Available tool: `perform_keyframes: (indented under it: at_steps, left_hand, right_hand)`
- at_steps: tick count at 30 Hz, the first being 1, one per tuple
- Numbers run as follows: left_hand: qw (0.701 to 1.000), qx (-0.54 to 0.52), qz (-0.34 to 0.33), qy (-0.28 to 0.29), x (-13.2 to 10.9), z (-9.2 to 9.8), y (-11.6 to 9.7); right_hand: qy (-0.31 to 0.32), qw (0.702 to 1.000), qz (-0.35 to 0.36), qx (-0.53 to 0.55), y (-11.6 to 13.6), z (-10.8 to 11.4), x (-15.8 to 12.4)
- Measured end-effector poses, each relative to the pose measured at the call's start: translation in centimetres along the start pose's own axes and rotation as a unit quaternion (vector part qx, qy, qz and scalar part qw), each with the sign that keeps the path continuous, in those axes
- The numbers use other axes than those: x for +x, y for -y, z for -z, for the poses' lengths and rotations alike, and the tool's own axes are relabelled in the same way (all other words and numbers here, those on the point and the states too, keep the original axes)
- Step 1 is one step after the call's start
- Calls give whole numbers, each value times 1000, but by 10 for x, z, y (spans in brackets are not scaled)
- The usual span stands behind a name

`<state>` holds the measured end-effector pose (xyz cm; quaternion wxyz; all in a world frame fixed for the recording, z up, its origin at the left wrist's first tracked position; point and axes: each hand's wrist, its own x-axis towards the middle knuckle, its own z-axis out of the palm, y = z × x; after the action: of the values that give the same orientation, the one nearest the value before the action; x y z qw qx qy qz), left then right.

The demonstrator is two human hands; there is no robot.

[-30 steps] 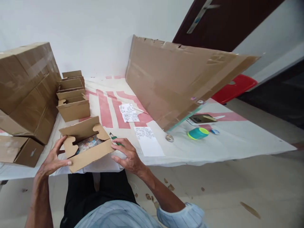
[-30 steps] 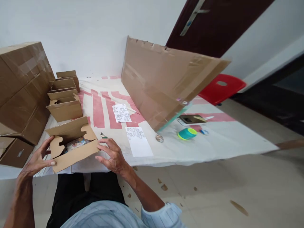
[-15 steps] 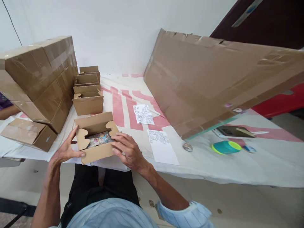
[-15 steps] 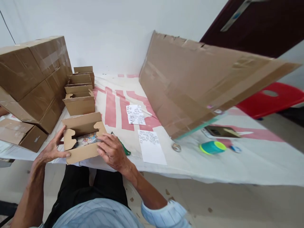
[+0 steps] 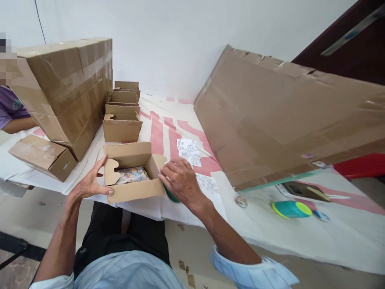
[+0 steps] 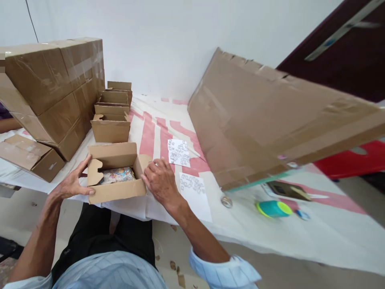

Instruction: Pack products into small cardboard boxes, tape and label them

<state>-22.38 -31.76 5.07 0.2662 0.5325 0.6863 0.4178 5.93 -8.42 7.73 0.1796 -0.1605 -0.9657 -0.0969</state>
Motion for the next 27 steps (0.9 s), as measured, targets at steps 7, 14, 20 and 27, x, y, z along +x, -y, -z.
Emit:
perform_keyframes:
  at_steps: [7, 14, 20, 27]
  left_hand:
    - [999, -42, -7, -11, -3, -6, 5]
    - [997, -72, 8, -14, -3, -11, 7]
    - [997, -74, 2, -20, -3, -13, 8]
    - [997, -77, -1, -18, -4, -15, 8]
  right_hand:
    - [174, 983, 56, 21, 8, 8, 43]
    - [381, 924, 14, 4, 37, 16, 90]
    - [415, 910, 7, 1, 47, 11, 109]
    - [428, 904, 0, 13, 55, -1, 105]
